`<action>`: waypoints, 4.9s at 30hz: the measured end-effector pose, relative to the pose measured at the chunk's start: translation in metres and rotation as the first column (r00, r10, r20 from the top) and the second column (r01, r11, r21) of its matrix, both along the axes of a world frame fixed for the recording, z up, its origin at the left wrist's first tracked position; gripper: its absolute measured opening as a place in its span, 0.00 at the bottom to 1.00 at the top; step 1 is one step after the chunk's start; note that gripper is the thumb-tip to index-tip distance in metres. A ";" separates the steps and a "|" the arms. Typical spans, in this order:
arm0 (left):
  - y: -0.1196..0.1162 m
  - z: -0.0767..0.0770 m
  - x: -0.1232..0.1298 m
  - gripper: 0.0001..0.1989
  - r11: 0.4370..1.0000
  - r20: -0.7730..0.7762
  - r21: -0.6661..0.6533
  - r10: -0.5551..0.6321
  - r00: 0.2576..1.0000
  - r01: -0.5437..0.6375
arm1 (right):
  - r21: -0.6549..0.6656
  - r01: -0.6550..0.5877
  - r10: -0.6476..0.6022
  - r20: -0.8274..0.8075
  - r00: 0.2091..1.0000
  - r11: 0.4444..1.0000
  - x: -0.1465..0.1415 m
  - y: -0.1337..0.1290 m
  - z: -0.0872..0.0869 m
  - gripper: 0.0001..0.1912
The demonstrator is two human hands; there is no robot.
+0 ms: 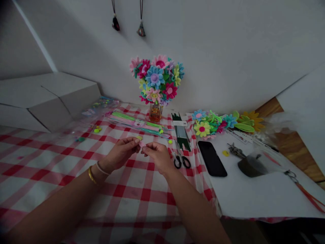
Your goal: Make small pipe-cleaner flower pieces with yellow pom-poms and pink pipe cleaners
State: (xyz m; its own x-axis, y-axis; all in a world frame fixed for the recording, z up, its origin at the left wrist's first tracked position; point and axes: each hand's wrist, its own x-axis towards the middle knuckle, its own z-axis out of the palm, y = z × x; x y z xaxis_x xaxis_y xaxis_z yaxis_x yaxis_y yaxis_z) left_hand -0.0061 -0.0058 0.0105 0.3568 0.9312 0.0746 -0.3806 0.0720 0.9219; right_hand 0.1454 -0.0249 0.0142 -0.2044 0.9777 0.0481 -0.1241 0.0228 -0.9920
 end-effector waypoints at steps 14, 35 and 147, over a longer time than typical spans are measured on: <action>0.002 -0.001 0.000 0.09 0.986 -0.140 0.162 0.068 0.988 -0.045 | -0.043 -0.069 0.064 -0.104 0.992 0.997 -0.001 0.002 -0.001 0.07; 0.003 -0.005 -0.001 0.10 0.925 -0.292 0.369 0.203 0.935 -0.085 | -0.217 -0.124 0.041 -0.352 0.935 0.968 -0.004 0.002 -0.006 0.06; 0.014 -0.017 -0.009 0.05 0.986 0.122 -0.152 -0.057 0.991 0.076 | 0.025 0.007 -0.004 -0.118 0.993 1.000 -0.005 0.010 -0.019 0.04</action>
